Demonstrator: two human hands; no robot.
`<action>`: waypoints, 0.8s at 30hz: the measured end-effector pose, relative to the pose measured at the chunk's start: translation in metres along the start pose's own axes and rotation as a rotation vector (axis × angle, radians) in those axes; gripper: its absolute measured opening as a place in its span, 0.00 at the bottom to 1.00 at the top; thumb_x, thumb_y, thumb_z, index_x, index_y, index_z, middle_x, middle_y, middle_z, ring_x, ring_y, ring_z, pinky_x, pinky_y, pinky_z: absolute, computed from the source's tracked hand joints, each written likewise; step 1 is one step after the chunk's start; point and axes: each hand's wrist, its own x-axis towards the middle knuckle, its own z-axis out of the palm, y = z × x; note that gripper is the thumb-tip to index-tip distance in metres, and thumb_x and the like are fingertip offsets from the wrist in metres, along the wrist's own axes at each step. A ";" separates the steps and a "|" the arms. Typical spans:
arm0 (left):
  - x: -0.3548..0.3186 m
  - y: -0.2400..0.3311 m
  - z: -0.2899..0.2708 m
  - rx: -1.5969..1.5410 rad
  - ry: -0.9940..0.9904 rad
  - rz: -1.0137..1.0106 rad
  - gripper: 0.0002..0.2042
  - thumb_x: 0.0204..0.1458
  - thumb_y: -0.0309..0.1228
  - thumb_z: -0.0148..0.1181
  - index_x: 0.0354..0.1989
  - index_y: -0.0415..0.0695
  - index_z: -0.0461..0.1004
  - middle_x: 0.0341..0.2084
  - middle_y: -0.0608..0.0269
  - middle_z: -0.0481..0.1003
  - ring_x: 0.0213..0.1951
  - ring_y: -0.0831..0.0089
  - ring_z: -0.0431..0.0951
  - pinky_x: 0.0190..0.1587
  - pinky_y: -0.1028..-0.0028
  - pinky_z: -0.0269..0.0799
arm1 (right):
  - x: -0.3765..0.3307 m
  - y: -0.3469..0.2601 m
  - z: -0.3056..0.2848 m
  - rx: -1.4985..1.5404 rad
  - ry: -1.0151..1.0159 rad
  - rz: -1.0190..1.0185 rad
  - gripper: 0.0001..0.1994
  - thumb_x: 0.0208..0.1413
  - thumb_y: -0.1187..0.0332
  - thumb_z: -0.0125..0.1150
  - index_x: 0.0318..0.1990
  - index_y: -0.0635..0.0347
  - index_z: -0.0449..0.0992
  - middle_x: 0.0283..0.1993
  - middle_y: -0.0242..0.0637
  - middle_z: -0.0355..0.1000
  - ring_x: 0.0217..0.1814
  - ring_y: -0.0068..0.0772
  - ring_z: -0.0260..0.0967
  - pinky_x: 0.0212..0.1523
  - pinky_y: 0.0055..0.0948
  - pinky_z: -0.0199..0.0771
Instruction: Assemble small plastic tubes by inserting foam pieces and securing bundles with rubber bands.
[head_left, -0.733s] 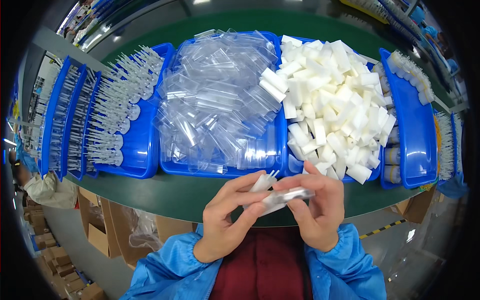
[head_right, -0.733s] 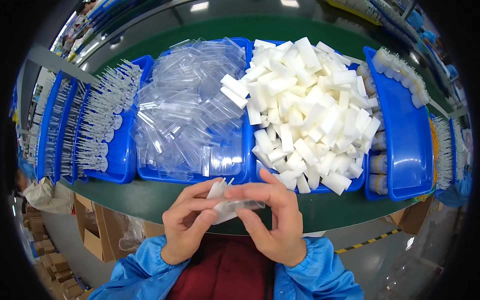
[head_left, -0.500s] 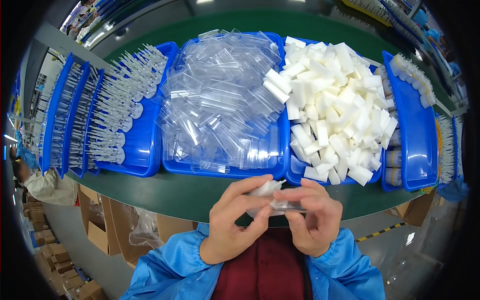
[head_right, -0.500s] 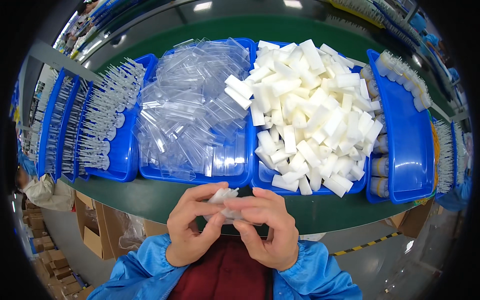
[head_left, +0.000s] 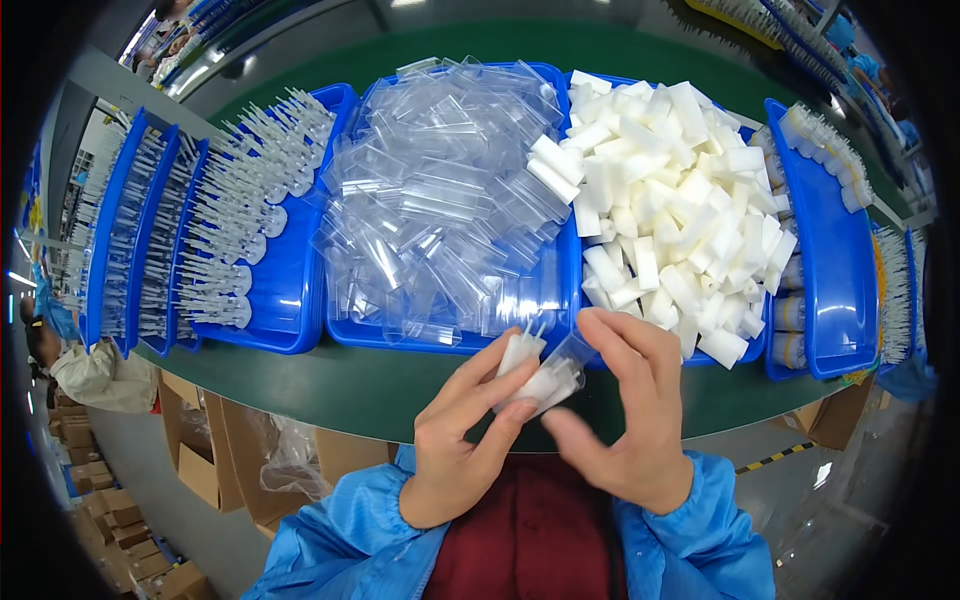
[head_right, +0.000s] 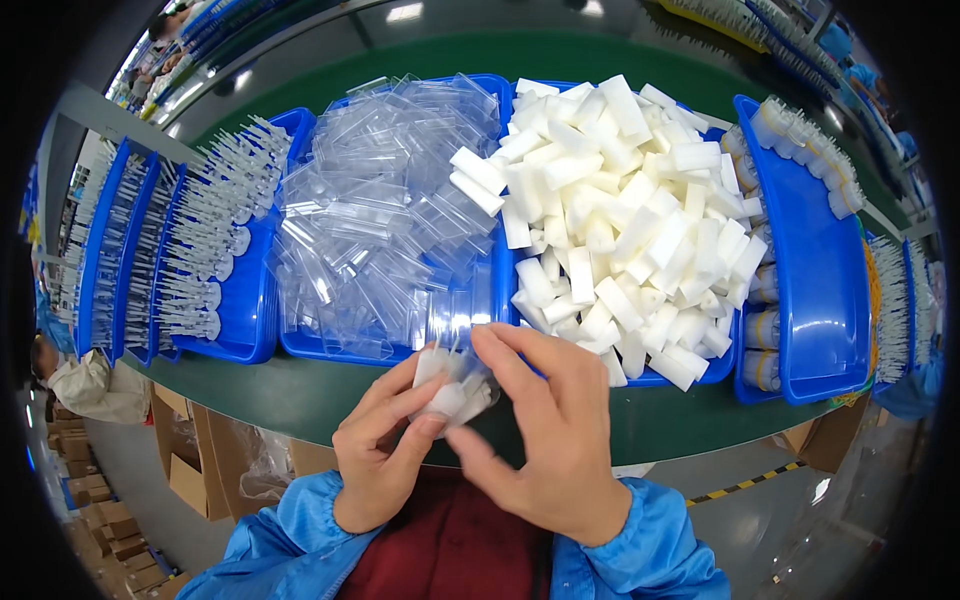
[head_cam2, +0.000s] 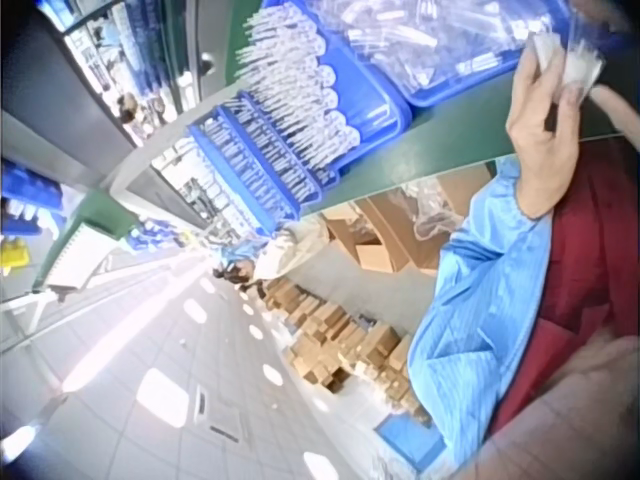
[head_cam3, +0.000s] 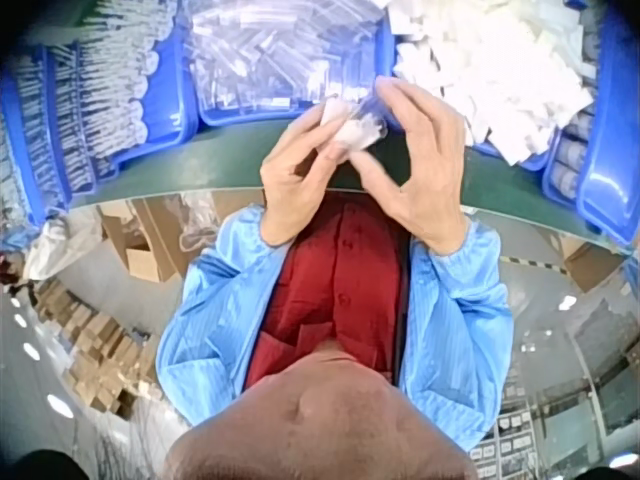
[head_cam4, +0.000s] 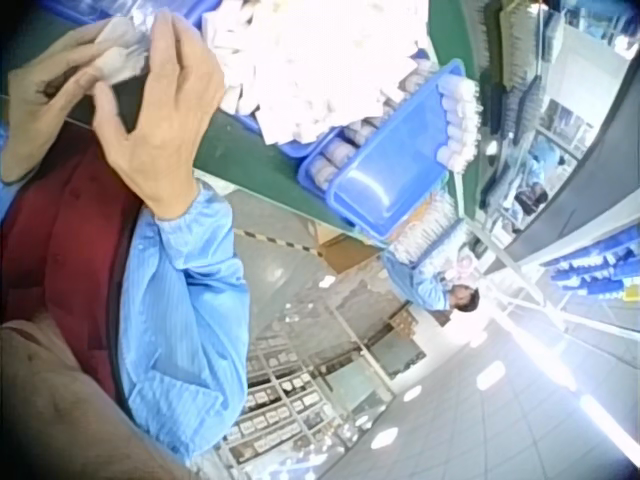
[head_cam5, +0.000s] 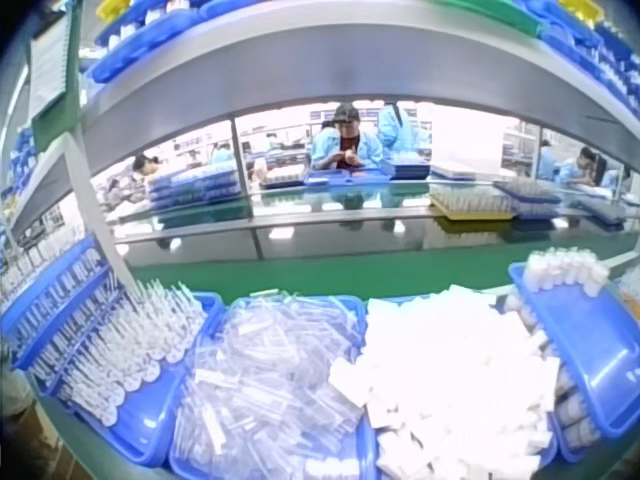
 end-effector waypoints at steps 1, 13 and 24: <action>0.000 0.001 0.000 -0.006 -0.014 -0.001 0.16 0.57 0.21 0.63 0.54 0.36 0.78 0.61 0.38 0.70 0.60 0.53 0.75 0.60 0.64 0.72 | -0.002 -0.003 0.000 -0.105 -0.013 -0.030 0.41 0.38 0.64 0.77 0.65 0.61 0.69 0.63 0.43 0.67 0.61 0.43 0.66 0.64 0.44 0.61; -0.009 0.004 0.004 -0.477 -0.120 -0.142 0.25 0.64 0.22 0.55 0.68 0.34 0.59 0.68 0.42 0.61 0.65 0.56 0.69 0.63 0.63 0.70 | -0.007 0.011 0.014 -0.075 0.016 -0.100 0.38 0.31 0.66 0.79 0.57 0.55 0.73 0.60 0.38 0.69 0.63 0.46 0.66 0.64 0.49 0.61; -0.001 -0.001 -0.012 -0.851 -0.300 -0.441 0.19 0.63 0.23 0.58 0.61 0.36 0.62 0.64 0.48 0.63 0.62 0.61 0.70 0.62 0.65 0.71 | -0.019 0.025 0.015 0.265 0.007 -0.121 0.37 0.34 0.72 0.82 0.58 0.56 0.73 0.60 0.46 0.68 0.59 0.47 0.68 0.57 0.39 0.71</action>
